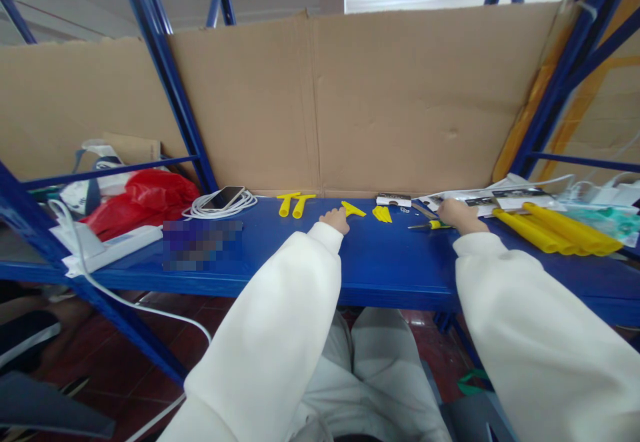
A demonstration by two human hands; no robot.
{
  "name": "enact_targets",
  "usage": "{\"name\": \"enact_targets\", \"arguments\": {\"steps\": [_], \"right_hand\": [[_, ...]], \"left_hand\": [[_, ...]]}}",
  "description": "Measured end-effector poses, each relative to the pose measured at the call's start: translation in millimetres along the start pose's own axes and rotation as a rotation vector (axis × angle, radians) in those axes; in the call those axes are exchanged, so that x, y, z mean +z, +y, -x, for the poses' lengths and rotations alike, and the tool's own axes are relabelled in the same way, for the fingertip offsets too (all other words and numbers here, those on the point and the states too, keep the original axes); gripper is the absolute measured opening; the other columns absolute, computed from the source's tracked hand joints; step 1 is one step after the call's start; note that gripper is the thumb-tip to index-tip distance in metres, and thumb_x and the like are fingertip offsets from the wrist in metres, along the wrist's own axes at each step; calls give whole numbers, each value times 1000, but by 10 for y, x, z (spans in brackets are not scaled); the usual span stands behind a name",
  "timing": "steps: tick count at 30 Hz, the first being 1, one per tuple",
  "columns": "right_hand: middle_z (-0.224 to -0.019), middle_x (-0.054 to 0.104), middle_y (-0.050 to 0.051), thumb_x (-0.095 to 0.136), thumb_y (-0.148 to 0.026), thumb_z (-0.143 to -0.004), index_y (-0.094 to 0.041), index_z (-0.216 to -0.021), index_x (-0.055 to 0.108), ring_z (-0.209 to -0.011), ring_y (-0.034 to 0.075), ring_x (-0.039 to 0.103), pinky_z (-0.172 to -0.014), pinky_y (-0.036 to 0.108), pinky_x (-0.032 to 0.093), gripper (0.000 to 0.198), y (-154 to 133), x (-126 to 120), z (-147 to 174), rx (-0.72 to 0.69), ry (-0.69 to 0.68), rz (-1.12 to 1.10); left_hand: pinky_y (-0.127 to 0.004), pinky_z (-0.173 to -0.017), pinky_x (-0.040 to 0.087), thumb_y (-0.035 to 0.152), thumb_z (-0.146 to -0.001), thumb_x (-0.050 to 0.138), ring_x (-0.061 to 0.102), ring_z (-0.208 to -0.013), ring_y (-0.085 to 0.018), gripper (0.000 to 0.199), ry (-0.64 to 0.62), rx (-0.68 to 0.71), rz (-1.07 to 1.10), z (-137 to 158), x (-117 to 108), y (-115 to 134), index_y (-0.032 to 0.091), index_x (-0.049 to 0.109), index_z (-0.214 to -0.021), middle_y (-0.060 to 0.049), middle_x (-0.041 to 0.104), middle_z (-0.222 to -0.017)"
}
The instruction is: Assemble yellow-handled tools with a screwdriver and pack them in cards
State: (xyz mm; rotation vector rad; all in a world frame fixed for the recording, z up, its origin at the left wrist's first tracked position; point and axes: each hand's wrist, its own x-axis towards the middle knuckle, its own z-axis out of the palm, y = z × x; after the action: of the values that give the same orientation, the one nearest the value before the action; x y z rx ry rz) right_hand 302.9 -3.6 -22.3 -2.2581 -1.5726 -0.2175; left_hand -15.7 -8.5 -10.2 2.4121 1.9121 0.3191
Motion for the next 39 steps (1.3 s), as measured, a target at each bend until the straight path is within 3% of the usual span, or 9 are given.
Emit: {"name": "enact_targets", "arguments": {"steps": [1,6,15,26,39], "right_hand": [[-106,70,24,58,-51,-80,-15,-95,74,-108,42,64,-91,63,43,42,-65,-28,35,54,-27,29],[-108,71,21,55,-50,-84,-17,-91,75,-112,40,63,-97,63,40,39,-244,-44,131,72,-113,36],[-99,70,20,56,-69,-77,-15,-93,71,-108,37,64,-96,56,41,59,-165,112,-4,173,-31,27],[-106,70,21,75,-60,-67,-16,-103,69,-107,37,65,-93,54,45,57,-137,256,-168,279,8,-20],[-107,68,22,68,-75,-62,-15,-101,69,-110,40,61,-91,58,44,72,-128,310,-203,310,79,-104]], "left_hand": [[-40,-103,44,16,-86,48,54,-128,-27,54,-1,1,-4,2,-1,0,22,50,-139,-13,56,-140],[-39,-102,45,16,-86,47,54,-128,-27,54,-9,14,-2,3,-6,-1,19,49,-140,-15,54,-142],[-37,-103,45,17,-88,46,54,-129,-26,53,-19,24,-26,-19,1,-6,21,49,-141,-12,56,-141],[-40,-101,46,15,-84,48,55,-127,-27,57,-17,46,-10,-49,12,-28,20,48,-142,-13,57,-139],[-40,-103,45,16,-85,47,53,-129,-27,58,-20,48,-17,-39,5,-19,18,47,-143,-14,55,-142]]}}
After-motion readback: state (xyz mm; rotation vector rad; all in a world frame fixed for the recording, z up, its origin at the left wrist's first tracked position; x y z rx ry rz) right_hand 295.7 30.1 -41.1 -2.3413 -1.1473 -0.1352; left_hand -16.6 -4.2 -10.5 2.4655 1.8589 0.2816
